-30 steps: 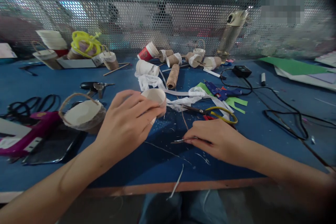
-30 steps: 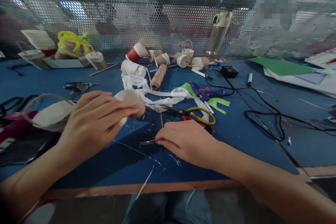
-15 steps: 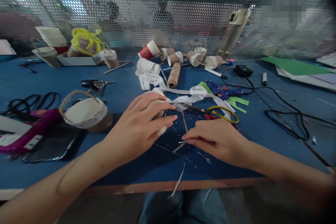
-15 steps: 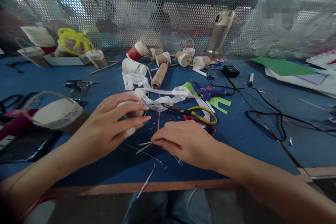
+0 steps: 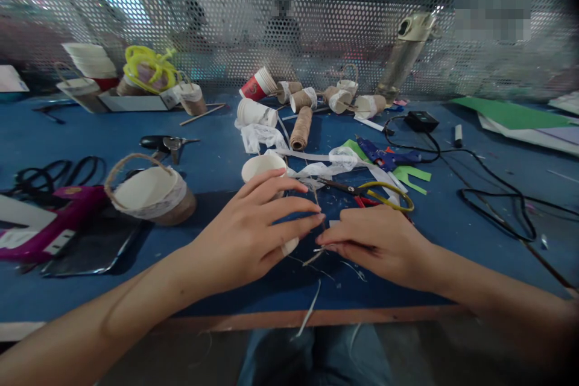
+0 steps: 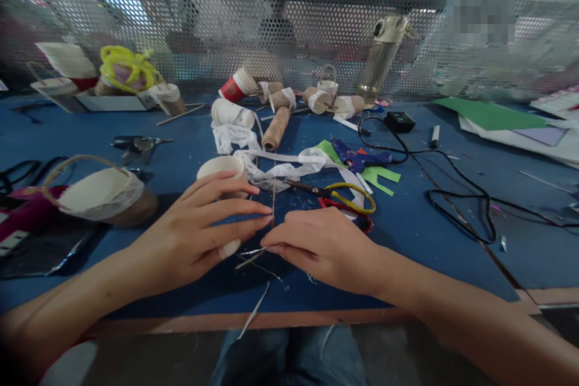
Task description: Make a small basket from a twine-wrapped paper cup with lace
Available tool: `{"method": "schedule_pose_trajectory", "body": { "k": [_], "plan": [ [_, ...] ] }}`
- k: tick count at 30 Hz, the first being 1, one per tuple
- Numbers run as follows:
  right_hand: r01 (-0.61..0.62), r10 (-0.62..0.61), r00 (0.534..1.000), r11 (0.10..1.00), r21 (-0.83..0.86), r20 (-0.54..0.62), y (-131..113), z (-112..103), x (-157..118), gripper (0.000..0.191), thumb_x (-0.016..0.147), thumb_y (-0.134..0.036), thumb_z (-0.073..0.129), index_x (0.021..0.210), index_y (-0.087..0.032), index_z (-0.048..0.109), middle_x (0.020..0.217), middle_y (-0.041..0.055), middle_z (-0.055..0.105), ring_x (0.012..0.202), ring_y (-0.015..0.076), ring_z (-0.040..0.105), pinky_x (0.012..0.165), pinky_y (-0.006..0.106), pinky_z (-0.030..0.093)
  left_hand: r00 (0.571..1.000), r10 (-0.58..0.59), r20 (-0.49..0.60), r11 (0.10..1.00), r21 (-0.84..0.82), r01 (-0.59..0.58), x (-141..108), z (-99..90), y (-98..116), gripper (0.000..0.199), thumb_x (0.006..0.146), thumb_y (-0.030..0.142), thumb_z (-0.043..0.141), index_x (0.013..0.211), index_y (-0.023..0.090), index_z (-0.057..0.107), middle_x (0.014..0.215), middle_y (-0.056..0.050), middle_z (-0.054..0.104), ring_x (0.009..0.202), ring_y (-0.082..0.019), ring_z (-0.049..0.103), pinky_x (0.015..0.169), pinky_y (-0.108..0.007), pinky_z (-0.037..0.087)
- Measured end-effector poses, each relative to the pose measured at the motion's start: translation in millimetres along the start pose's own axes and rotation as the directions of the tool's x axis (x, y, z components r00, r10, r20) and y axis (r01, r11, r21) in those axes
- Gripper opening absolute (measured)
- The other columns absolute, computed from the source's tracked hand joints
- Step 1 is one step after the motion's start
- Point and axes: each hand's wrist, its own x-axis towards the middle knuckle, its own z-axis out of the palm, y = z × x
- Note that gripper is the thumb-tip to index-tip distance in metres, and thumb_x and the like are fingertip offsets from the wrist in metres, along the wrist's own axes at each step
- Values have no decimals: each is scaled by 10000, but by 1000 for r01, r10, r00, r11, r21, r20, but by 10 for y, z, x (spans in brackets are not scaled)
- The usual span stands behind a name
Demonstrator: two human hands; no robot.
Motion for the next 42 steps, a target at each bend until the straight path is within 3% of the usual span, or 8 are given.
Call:
{"method": "schedule_pose_trajectory", "body": {
  "k": [10, 15, 19, 24, 28, 33, 37, 42],
  "plan": [
    [87, -87, 996, 995, -42, -14, -23, -11, 4, 232, 1071, -231, 502, 1042, -191, 728, 715, -11, 625, 624, 93, 559, 578, 233, 362, 999, 29, 38, 999, -16, -29, 34, 28, 49, 317, 1013, 106, 500, 1256, 190, 684, 1232, -36, 759, 1286, -260, 595, 1254, -541, 331],
    [114, -114, 993, 992, -56, -9, -4, -20, -1, 252, 1073, -238, 483, 1033, -205, 730, 704, -12, 629, 615, 98, 548, 562, 250, 347, 996, 70, 46, 997, 16, -71, 27, 44, 48, 258, 1051, 162, 520, 1253, 183, 679, 1268, -71, 745, 1285, -271, 604, 1084, -464, 497],
    [116, -117, 993, 992, -47, -2, -14, -21, -5, 261, 1072, -253, 479, 1060, -211, 737, 681, -17, 607, 597, 102, 544, 544, 259, 332, 995, 100, 19, 995, 27, -100, 22, 52, 54, 233, 1075, 166, 479, 1159, 153, 696, 1157, -81, 780, 1154, -235, 673, 967, -388, 548],
    [-86, 85, 996, 996, -19, -30, -66, -71, -5, 219, 1036, -234, 522, 1179, -219, 688, 637, -50, 599, 494, 87, 478, 509, 229, 334, 997, 81, -7, 997, -16, -81, 5, 74, 57, 184, 1061, 131, 501, 1113, 112, 677, 1064, -94, 780, 989, -209, 710, 884, -337, 587],
    [-330, 310, 938, 936, -126, -154, 38, -153, 68, 258, 1005, -280, 567, 1225, -189, 665, 576, -82, 466, 454, 86, 428, 517, 221, 351, 998, 55, -6, 993, -100, -55, -25, 80, 57, 230, 1060, 97, 464, 1194, 109, 650, 1164, -113, 758, 1047, -202, 724, 905, -322, 617],
    [-477, 502, 865, 826, -300, 6, 328, -222, 359, 458, 956, -339, 625, 1364, -131, 621, 606, -18, 593, 553, 155, 526, 548, 272, 314, 997, 69, -36, 993, -98, -72, -43, 55, 66, 251, 1056, 91, 452, 1209, 93, 652, 1193, -131, 754, 1054, -216, 739, 915, -341, 639],
    [-457, 483, 875, 849, -266, 40, 469, -255, 624, 118, 932, -267, 654, 931, -185, 738, 590, -11, 610, 553, 130, 523, 577, 273, 316, 995, 85, -48, 992, -92, -89, -48, 45, 67, 257, 1063, 103, 442, 1201, 91, 658, 1185, -132, 759, 1059, -206, 741, 927, -329, 641],
    [-414, 406, 909, 905, -98, -90, 475, -328, 868, 172, 1034, -329, 538, 974, -191, 620, 671, -35, 580, 556, 101, 454, 568, 268, 323, 994, 108, -26, 992, -68, -109, -45, 44, 71, 232, 1047, 83, 475, 1193, 72, 655, 1183, -131, 756, 1054, -217, 740, 921, -343, 643]
  ]
}}
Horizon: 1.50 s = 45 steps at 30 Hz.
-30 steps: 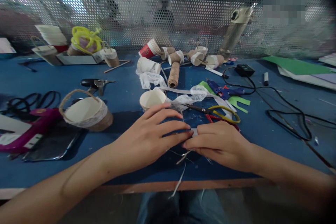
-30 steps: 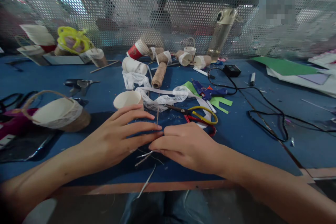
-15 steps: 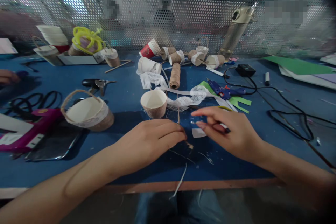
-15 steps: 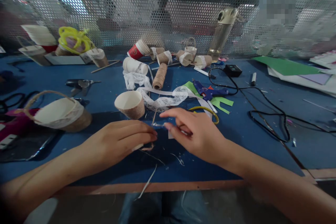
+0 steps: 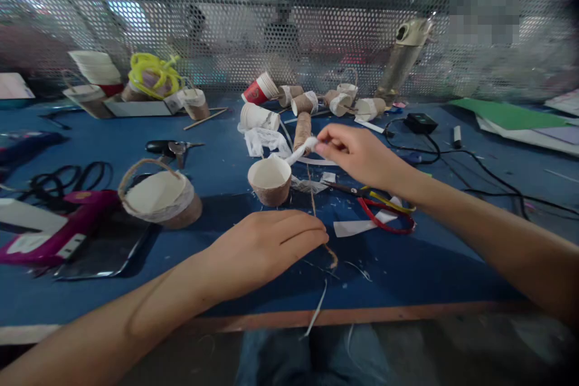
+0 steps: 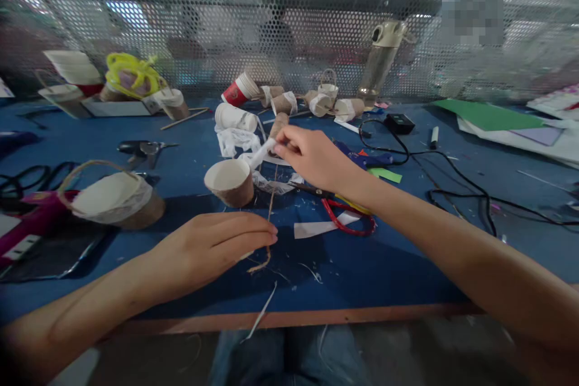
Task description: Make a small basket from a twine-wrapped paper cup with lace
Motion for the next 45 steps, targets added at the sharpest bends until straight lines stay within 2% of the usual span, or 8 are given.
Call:
{"method": "schedule_pose_trajectory", "body": {
  "k": [5, 15, 17, 20, 25, 30, 37, 45],
  "plan": [
    [168, -131, 984, 902, 398, -120, -86, -51, 260, 160, 1075, -207, 434, 920, -230, 467, 646, -57, 562, 556, 99, 473, 546, 246, 351, 1000, -2, 4, 1000, 2, 2, 13, 18, 1, 224, 1040, 72, 497, 1198, 69, 656, 1173, -122, 757, 1045, -221, 737, 917, -339, 641],
    [512, -325, 835, 755, 410, -445, -578, -152, 1184, 304, 1109, -60, 294, 888, -259, 358, 707, -106, 620, 628, 48, 598, 583, 160, 500, 1000, 17, 8, 1000, 13, -17, 19, 19, -10, 228, 1049, 74, 480, 1193, 62, 656, 1164, -129, 761, 1051, -227, 737, 916, -353, 649],
    [528, -353, 823, 765, 369, -445, -632, -110, 1338, 332, 1114, -56, 324, 858, -267, 337, 731, -123, 629, 695, 6, 621, 664, 132, 506, 1000, 17, 7, 1000, 23, -17, 24, 11, -9, 231, 1056, 76, 464, 1182, 65, 658, 1151, -127, 767, 1042, -220, 738, 907, -345, 652],
    [407, -395, 912, 851, 332, -107, -567, 11, 1412, 229, 1121, -123, 363, 964, -259, 460, 880, -106, 681, 844, -16, 650, 716, 120, 499, 1000, 20, 9, 999, 28, -20, 31, 6, -2, 238, 1062, 81, 450, 1174, 70, 659, 1134, -124, 773, 1025, -211, 742, 890, -336, 658],
    [232, -247, 967, 954, 189, 60, -342, 81, 1091, 262, 1124, -219, 367, 1293, -148, 555, 795, -53, 688, 512, 38, 530, 563, 221, 433, 999, 29, 22, 999, 31, -29, 34, 14, 0, 241, 1054, 79, 466, 1192, 56, 663, 1156, -134, 769, 1042, -237, 743, 880, -366, 666],
    [219, -221, 975, 975, -37, -34, -211, -28, 531, 282, 1093, -269, 449, 1111, -158, 707, 685, -26, 585, 634, 107, 534, 627, 273, 353, 999, 25, 25, 999, 46, -26, 42, -1, 1, 246, 1049, 71, 468, 1186, 63, 672, 1159, -122, 774, 1036, -244, 750, 869, -375, 668],
    [-53, 83, 988, 972, -228, 127, -94, -48, -319, 280, 1045, -402, 509, 1003, -203, 701, 573, -32, 583, 522, 135, 509, 541, 281, 294, 999, 30, 35, 998, 45, -32, 45, 1, 2, 254, 1042, 58, 458, 1185, 62, 668, 1143, -123, 772, 1022, -246, 750, 850, -375, 666],
    [-111, 230, 956, 860, -499, 183, 95, 0, -624, 246, 984, -407, 595, 1151, -250, 684, 901, 34, 785, 750, 226, 690, 574, 283, 328, 999, 27, 34, 999, 45, -29, 23, 30, -5, 238, 1036, 80, 479, 1208, 83, 643, 1155, -124, 768, 1059, -211, 740, 902, -321, 645]
  ]
}}
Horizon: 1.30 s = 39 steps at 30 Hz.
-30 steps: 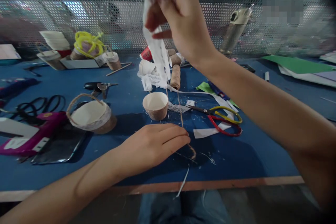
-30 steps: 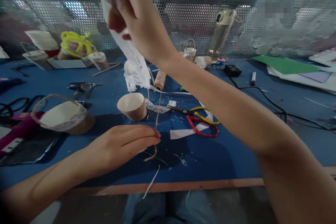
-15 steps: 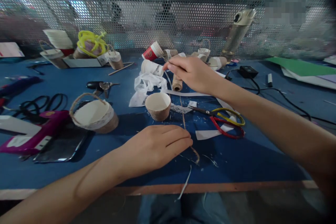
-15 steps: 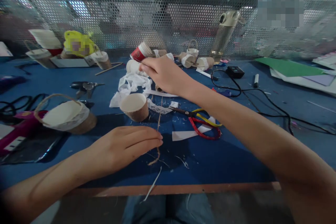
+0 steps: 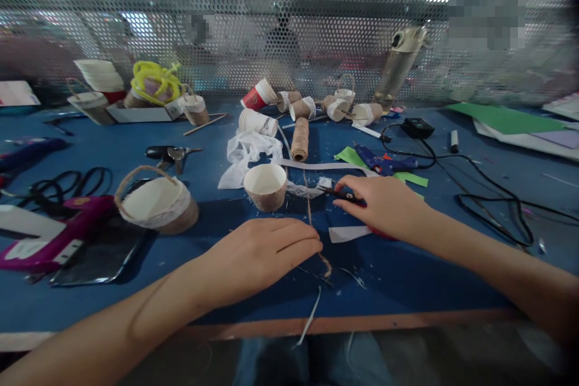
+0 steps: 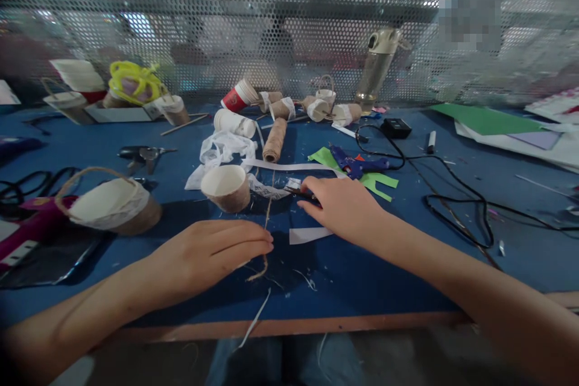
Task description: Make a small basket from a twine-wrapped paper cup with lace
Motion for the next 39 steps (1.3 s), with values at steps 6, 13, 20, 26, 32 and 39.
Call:
{"method": "schedule_pose_trajectory", "body": {
  "k": [6, 13, 20, 26, 32, 39],
  "plan": [
    [-49, 49, 999, 998, -25, -7, 53, 64, 40, 288, 995, -414, 554, 1165, -225, 690, 841, 51, 773, 717, 236, 687, 531, 294, 303, 1000, -5, -11, 1000, -16, 5, 0, 17, -3, 219, 1039, 75, 487, 1200, 85, 635, 1152, -116, 769, 1046, -212, 743, 896, -326, 646],
    [-91, 92, 995, 995, -36, 28, 46, -17, 3, 300, 1007, -416, 525, 1125, -208, 706, 767, 36, 747, 643, 207, 660, 517, 294, 333, 1000, -10, -18, 1000, -25, 10, -12, 15, 0, 222, 1051, 88, 477, 1216, 86, 626, 1163, -120, 767, 1043, -213, 745, 892, -338, 656],
    [-176, 179, 983, 980, -89, 26, 182, -165, -1, 288, 1002, -433, 534, 1067, -213, 710, 631, 3, 684, 541, 179, 601, 470, 283, 320, 1000, -15, -27, 1000, -27, 14, 3, 13, -3, 224, 1060, 90, 455, 1200, 88, 629, 1143, -121, 772, 1026, -206, 750, 886, -325, 656],
    [-190, 188, 982, 956, -222, -32, 255, -74, -23, 298, 982, -440, 573, 1059, -203, 736, 837, 92, 763, 654, 260, 674, 502, 309, 286, 1000, -4, -12, 1000, -12, 4, 12, 9, -1, 243, 1064, 94, 430, 1195, 85, 634, 1133, -132, 774, 1047, -209, 747, 889, -328, 658],
    [-99, 61, 989, 949, -300, -136, 184, -13, -81, 337, 1024, -400, 524, 1173, -158, 705, 1052, 149, 733, 875, 320, 687, 570, 363, 407, 1000, 2, -5, 1000, 1, -2, 11, 1, 3, 245, 1051, 83, 442, 1185, 82, 647, 1141, -128, 772, 1038, -219, 753, 866, -342, 669],
    [268, -340, 908, 921, -282, -247, 29, 67, 26, 268, 1018, -248, 542, 1181, -116, 710, 1105, 163, 663, 1029, 319, 603, 867, 436, 499, 1000, 5, -18, 1000, 4, -5, 18, -2, 7, 247, 1059, 94, 450, 1212, 82, 643, 1162, -140, 772, 1054, -218, 752, 880, -336, 669]
  ]
}}
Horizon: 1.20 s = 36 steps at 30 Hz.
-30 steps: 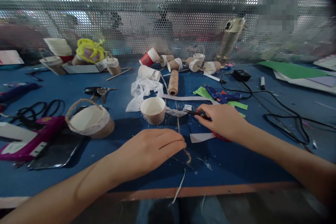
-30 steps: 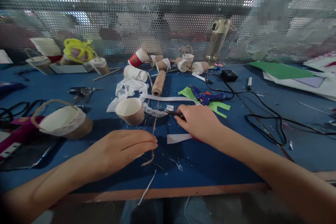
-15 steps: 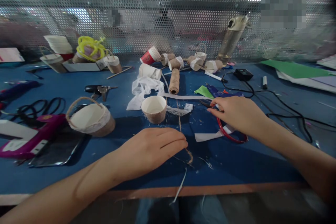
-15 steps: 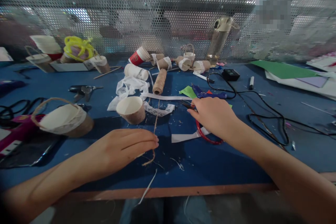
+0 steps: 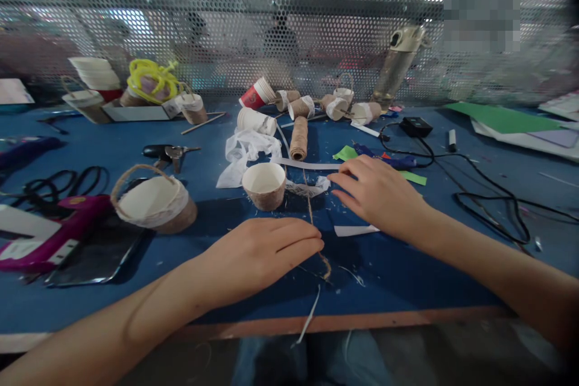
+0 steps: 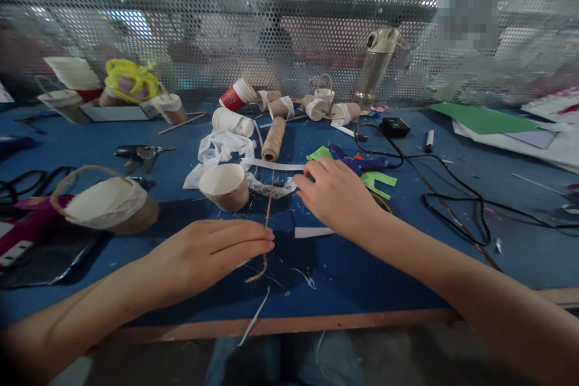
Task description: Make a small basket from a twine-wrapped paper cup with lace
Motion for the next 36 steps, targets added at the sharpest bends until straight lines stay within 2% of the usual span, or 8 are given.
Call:
{"method": "schedule_pose_trajectory", "body": {
  "k": [9, 14, 18, 24, 26, 29, 32, 36],
  "plan": [
    [55, -59, 998, 982, 180, 14, -108, 171, 219, 184, 1001, -193, 523, 947, -130, 688, 1023, 130, 688, 971, 261, 591, 886, 383, 478, 1000, -14, -4, 1000, -14, 14, -23, -10, -8, 250, 1045, 86, 469, 1215, 82, 651, 1183, -140, 765, 1072, -222, 751, 905, -344, 663],
    [-116, 135, 990, 955, 274, -51, -34, -17, 98, 81, 948, -196, 546, 893, -191, 606, 887, 67, 692, 854, 219, 632, 720, 329, 472, 999, -35, 0, 999, -17, 35, -20, -13, 3, 263, 1039, 81, 474, 1220, 90, 664, 1195, -139, 760, 1075, -220, 749, 913, -340, 662],
    [-230, 377, 919, 755, 614, -119, -12, -181, 7, 62, 963, -278, 578, 914, -241, 589, 874, 23, 706, 805, 187, 678, 722, 314, 515, 1000, -17, 2, 1000, -21, 17, 16, -29, 3, 267, 1057, 97, 453, 1228, 97, 658, 1186, -116, 775, 1078, -222, 756, 919, -354, 667],
    [-68, 610, 744, 475, 877, -272, -92, -216, -38, 47, 958, -303, 596, 918, -279, 601, 913, 29, 677, 791, 191, 666, 725, 348, 566, 998, 56, 40, 998, -33, -55, 34, -66, -12, 293, 1073, 92, 423, 1253, 84, 653, 1265, -125, 752, 1145, -227, 729, 948, -345, 649],
    [-18, 642, 718, 401, 916, -267, -97, -184, -49, 53, 961, -327, 595, 930, -285, 598, 974, 40, 687, 835, 206, 675, 764, 375, 583, 999, 39, 31, 999, -2, -39, 13, -71, -23, 291, 1065, 95, 445, 1253, 113, 666, 1302, -109, 736, 1105, -231, 731, 901, -358, 646],
    [-56, 644, 738, 356, 933, -202, -93, -138, -68, 58, 952, -331, 626, 930, -278, 616, 932, 29, 691, 773, 192, 677, 714, 361, 591, 996, -72, -61, 993, 92, 77, -20, -79, -62, 318, 1021, 53, 493, 1261, 165, 670, 1276, -82, 736, 1045, -232, 717, 882, -400, 605],
    [-78, 631, 759, 338, 938, -165, -103, -123, -82, 33, 947, -297, 645, 929, -275, 631, 853, 15, 676, 713, 170, 668, 662, 323, 583, 975, -206, -82, 955, 201, 219, -31, -92, -112, 331, 992, 57, 514, 1268, 168, 659, 1234, -103, 724, 1130, -296, 674, 947, -486, 558],
    [-35, 606, 776, 316, 948, -174, -134, -133, -88, 37, 939, -246, 675, 919, -260, 648, 857, 12, 674, 709, 145, 669, 649, 275, 588, 948, -296, -114, 894, 316, 317, -21, -104, -137, 355, 949, 55, 574, 1277, 169, 646, 1286, -141, 654, 1205, -340, 612, 1014, -538, 520]
  ]
}}
